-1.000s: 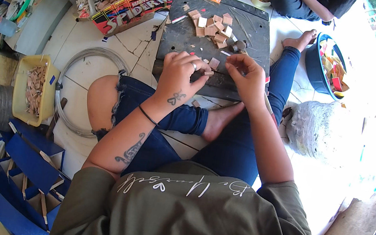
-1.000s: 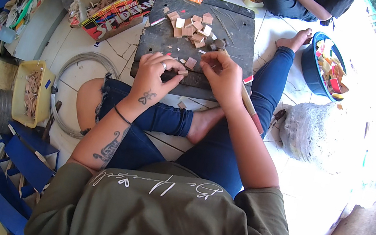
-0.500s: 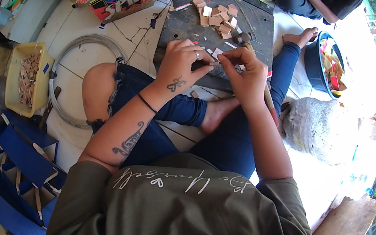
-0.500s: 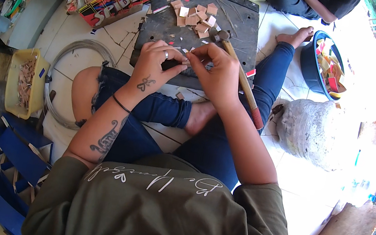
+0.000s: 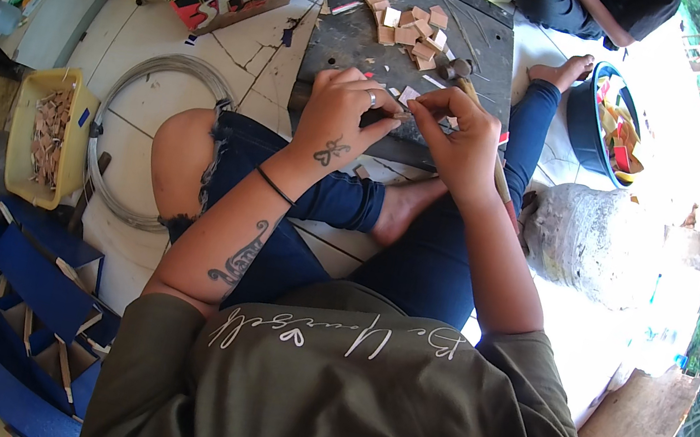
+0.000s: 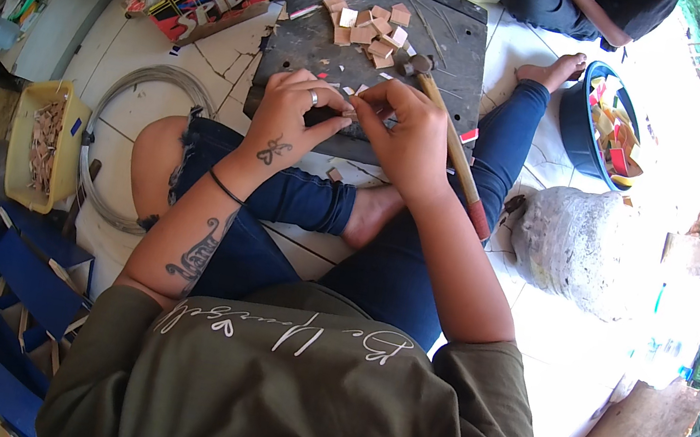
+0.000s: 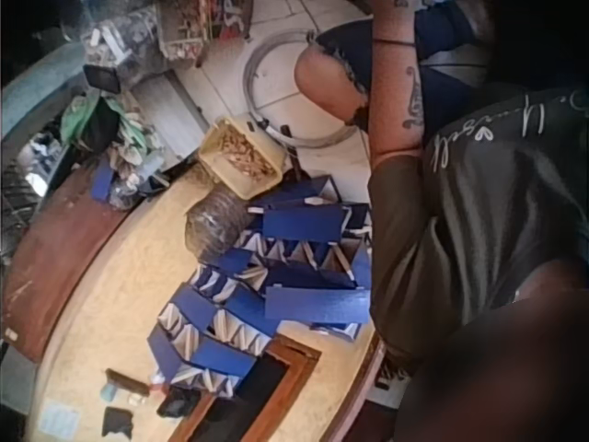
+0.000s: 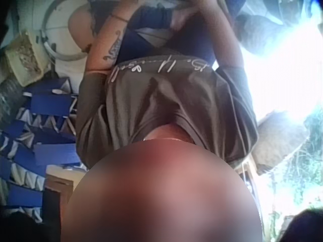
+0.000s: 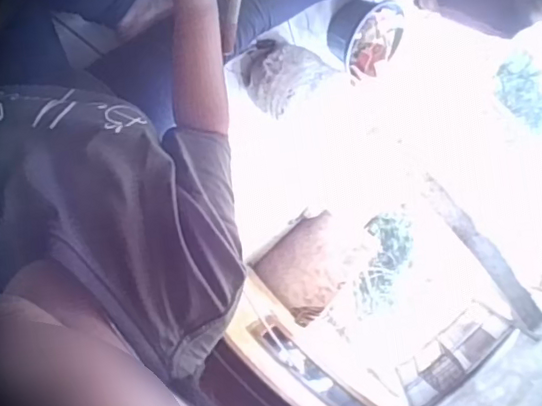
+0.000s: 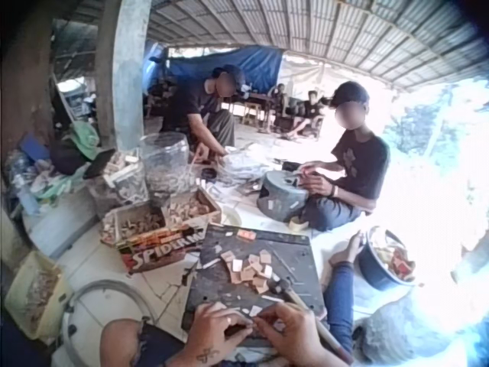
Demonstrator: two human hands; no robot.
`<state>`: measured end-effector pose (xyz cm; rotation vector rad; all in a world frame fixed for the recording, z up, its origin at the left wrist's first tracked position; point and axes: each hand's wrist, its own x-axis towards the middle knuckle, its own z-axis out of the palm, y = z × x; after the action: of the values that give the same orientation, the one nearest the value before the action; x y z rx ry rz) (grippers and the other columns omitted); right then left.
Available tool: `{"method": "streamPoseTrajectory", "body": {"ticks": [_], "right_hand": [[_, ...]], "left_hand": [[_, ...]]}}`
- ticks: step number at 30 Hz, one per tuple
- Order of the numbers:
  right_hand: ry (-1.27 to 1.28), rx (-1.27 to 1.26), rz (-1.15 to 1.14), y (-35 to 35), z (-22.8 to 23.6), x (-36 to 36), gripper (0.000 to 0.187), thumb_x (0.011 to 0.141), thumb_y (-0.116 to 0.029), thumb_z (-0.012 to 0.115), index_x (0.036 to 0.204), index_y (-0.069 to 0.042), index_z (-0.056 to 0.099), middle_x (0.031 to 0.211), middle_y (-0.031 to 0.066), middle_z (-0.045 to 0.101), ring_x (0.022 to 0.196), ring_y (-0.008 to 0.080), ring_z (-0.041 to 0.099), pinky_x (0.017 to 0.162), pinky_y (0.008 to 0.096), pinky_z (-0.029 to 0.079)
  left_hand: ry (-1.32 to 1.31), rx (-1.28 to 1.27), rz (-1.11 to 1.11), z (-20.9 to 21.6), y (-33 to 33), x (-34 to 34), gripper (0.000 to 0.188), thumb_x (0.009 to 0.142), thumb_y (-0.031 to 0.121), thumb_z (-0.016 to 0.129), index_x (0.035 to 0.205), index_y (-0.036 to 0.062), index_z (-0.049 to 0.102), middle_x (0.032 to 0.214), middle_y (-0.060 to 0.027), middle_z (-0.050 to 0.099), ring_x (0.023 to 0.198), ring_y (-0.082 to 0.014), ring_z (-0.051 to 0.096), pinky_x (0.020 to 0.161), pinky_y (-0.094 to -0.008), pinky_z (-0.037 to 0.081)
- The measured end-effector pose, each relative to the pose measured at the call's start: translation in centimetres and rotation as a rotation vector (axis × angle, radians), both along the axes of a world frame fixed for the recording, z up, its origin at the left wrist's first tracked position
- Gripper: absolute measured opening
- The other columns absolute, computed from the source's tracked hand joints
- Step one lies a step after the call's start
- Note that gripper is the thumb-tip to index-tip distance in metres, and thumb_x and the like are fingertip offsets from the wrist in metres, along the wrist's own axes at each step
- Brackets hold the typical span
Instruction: The person sits on the floor and repeatedly uses a hammer to strike small wooden blocks placed on a dark work surface. They pick up blocks, position them, and strike them one at a time, occasionally gathering the pieces into a pile.
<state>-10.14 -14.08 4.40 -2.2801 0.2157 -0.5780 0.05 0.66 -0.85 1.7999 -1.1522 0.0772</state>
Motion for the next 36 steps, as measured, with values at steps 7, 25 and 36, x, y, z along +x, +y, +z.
{"method": "streamPoseTrajectory", "body": {"ticks": [7,25,36], "right_hand": [[-0.050,-0.041,0.062,-0.2,-0.3,0.4,0.010,0.080,-0.005,0.073,0.083,0.001,0.066,0.076,0.0119,0.068,0.068,0.0208,0.067,0.065,0.0321,0.053],[0.424,-0.487,-0.452,-3.2,0.0,-10.5,0.060,0.083,-0.012,0.067,0.138,-0.009,0.042,0.131,0.0210,0.050,0.118,0.0429,0.054,0.095,0.0485,0.047],[0.287,0.207,-0.226,0.6,3.0,-15.8,0.041,0.096,-0.006,0.055,0.137,-0.004,0.049,0.110,0.0189,0.065,0.099,0.0255,0.066,0.085,0.0332,0.049]], "left_hand": [[-0.015,0.007,0.001,0.1,0.0,0.0,0.010,0.076,0.017,0.076,0.081,0.0113,0.071,0.083,0.0028,0.069,0.084,-0.0191,0.059,0.089,-0.0372,0.038],[0.079,-0.165,-0.044,0.8,-1.4,-0.7,0.007,0.082,0.003,0.068,0.079,-0.0016,0.064,0.078,-0.0113,0.063,0.070,-0.0277,0.061,0.065,-0.0345,0.047],[0.098,-0.195,-0.029,0.3,-1.8,-1.2,0.005,0.082,0.002,0.067,0.079,0.0014,0.063,0.081,-0.0119,0.062,0.077,-0.0318,0.062,0.068,-0.0386,0.049]]}}
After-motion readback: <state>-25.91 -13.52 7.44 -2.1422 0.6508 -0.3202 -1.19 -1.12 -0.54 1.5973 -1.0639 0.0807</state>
